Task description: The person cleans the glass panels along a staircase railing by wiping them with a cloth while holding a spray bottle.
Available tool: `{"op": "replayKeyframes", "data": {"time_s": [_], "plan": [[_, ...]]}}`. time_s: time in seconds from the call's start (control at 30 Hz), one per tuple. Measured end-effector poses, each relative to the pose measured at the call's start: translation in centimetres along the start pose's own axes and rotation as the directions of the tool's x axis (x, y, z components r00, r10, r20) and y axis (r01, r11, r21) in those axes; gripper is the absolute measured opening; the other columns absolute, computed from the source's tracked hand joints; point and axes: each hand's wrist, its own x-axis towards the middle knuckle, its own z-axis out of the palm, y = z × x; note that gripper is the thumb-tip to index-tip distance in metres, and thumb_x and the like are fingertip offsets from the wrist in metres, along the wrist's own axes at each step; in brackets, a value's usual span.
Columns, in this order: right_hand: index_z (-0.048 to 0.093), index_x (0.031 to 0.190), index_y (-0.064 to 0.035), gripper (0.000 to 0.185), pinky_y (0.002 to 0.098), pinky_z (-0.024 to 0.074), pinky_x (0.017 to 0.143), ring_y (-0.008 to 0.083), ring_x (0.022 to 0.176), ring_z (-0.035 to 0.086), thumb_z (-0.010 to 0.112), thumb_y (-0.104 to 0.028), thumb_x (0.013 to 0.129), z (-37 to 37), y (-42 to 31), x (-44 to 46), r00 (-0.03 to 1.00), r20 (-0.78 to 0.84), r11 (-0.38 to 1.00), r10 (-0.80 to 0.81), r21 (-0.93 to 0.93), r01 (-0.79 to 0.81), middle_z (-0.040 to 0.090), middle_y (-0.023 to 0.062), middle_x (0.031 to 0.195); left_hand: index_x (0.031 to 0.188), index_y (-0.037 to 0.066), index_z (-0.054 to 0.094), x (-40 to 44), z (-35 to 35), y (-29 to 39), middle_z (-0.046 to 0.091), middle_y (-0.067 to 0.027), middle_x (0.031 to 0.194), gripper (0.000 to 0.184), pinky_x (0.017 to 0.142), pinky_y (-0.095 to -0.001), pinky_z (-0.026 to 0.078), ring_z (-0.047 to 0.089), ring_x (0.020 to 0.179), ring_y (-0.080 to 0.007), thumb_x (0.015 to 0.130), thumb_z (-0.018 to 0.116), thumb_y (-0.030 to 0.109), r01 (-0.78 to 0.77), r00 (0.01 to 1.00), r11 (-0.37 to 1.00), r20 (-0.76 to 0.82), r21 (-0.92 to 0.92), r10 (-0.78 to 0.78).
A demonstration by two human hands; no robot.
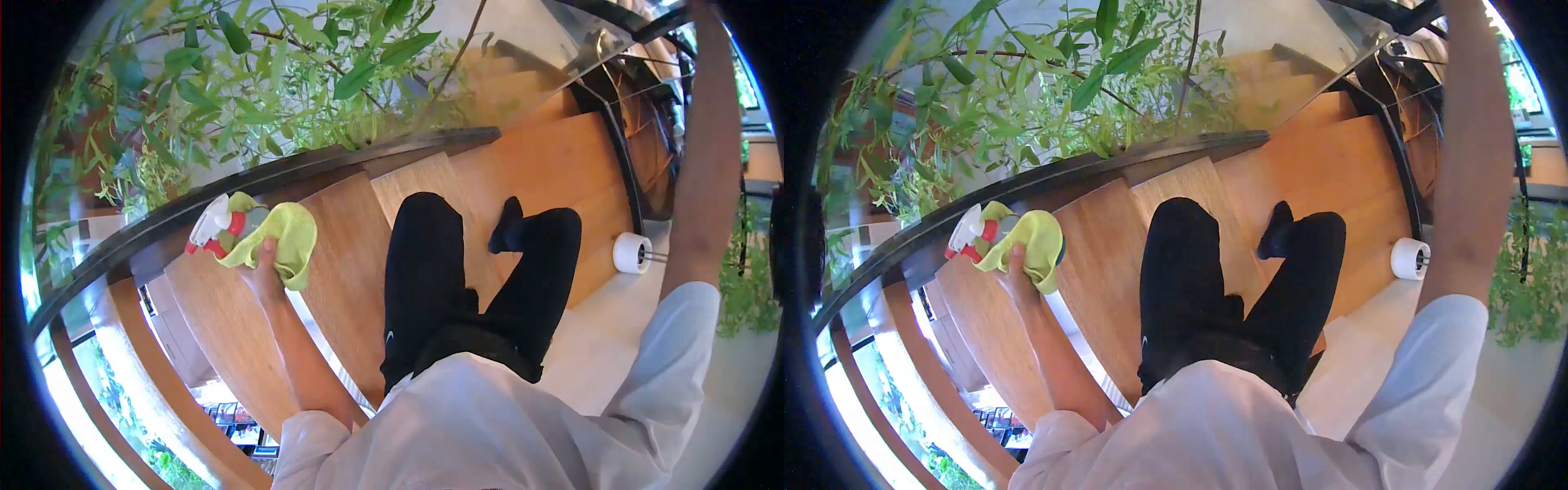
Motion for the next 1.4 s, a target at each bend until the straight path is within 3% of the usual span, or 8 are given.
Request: {"op": "replayKeyframes", "data": {"time_s": [0.2,0.23,0.33,0.5,0.7,0.9,1.07,1.4], "plan": [[0.047,0.148,-0.0024,0.055,0.0445,0.0440,0.108,0.0406,0.136,0.049,0.052,-0.007,0.093,5.3,-4.0,-5.0,0.987,-0.145,0.997,-0.074,0.020,0.078,0.049,0.0231,0.150,0.148,0.003,0.036,0.0,-3.0,-2.0,0.053,-0.0148,0.136,0.098,0.102,-0.0400,0.050,0.057,0.121,-0.0261,0.067,0.090,0.014,-0.036,0.997,0.995,0.077,0.095,0.028],[0.048,0.146,-0.0022,0.067,0.0477,0.0382,0.112,0.0395,0.133,0.050,0.062,-0.031,0.087,6.3,-3.6,-10.3,0.994,-0.103,0.981,-0.027,-0.196,0.006,0.051,0.0222,0.147,0.146,0.002,0.038,0.0,-3.3,-1.7,0.055,-0.0142,0.134,0.097,0.101,-0.0393,0.051,0.057,0.120,-0.0249,0.066,0.091,0.015,-0.040,0.992,0.990,0.122,0.138,0.023],[0.059,0.132,-0.0115,0.052,0.0480,0.0430,0.108,0.0303,0.126,0.056,0.065,-0.030,0.084,6.2,-11.4,-25.2,0.981,0.186,0.992,-0.047,0.124,0.024,0.060,0.0107,0.134,0.139,0.001,0.047,0.0,-1.6,0.0,0.060,-0.0123,0.126,0.088,0.096,-0.0384,0.054,0.062,0.112,-0.0232,0.066,0.092,0.018,-0.065,0.986,0.985,0.164,0.161,0.038],[0.073,0.101,-0.0225,0.027,0.0367,0.0507,0.085,0.0141,0.108,0.063,0.065,-0.023,0.076,6.0,-18.2,-46.5,0.632,0.560,0.817,-0.536,0.532,0.221,0.069,-0.0065,0.112,0.131,0.000,0.053,0.1,-0.7,-0.8,0.065,-0.0094,0.117,0.078,0.090,-0.0372,0.057,0.065,0.106,-0.0205,0.066,0.093,0.017,-0.105,0.946,0.972,0.323,0.212,0.031],[0.071,0.096,-0.0231,0.020,0.0385,0.0497,0.093,0.0071,0.107,0.062,0.062,-0.021,0.078,5.9,-18.4,-47.8,0.401,0.619,0.724,-0.675,0.659,0.202,0.069,-0.0122,0.107,0.127,0.001,0.057,0.4,-0.2,0.4,0.068,-0.0090,0.114,0.073,0.090,-0.0371,0.058,0.068,0.102,-0.0202,0.064,0.092,0.010,-0.061,0.900,0.930,0.423,0.363,-0.106],[0.072,0.102,-0.0187,0.030,0.0406,0.0508,0.092,0.0170,0.111,0.063,0.066,-0.021,0.073,4.8,-11.1,-38.8,0.662,0.483,0.807,-0.573,0.473,0.354,0.070,-0.0017,0.118,0.134,0.001,0.052,0.1,-1.6,0.3,0.065,-0.0095,0.120,0.077,0.093,-0.0375,0.056,0.066,0.107,-0.0208,0.067,0.090,0.008,-0.064,0.934,0.958,0.354,0.279,-0.040],[0.069,0.118,-0.0135,0.044,0.0475,0.0486,0.100,0.0257,0.123,0.058,0.072,-0.029,0.077,4.4,-1.0,-24.2,0.921,0.328,0.976,-0.211,0.114,0.183,0.068,0.0036,0.123,0.140,0.002,0.047,0.8,-1.0,0.3,0.062,-0.0108,0.125,0.081,0.096,-0.0370,0.055,0.063,0.112,-0.0217,0.070,0.088,0.008,-0.105,0.933,0.925,0.358,0.366,-0.036],[0.070,0.112,-0.0144,0.033,0.0451,0.0496,0.100,0.0228,0.123,0.059,0.069,-0.024,0.080,3.6,0.8,-13.4,0.983,-0.070,0.985,-0.172,-0.045,0.169,0.068,0.0027,0.122,0.141,0.000,0.045,0.7,-2.3,-1.5,0.061,-0.0140,0.127,0.086,0.095,-0.0377,0.055,0.064,0.111,-0.0242,0.069,0.091,0.010,-0.137,0.966,0.922,0.256,0.362,0.043]]}}
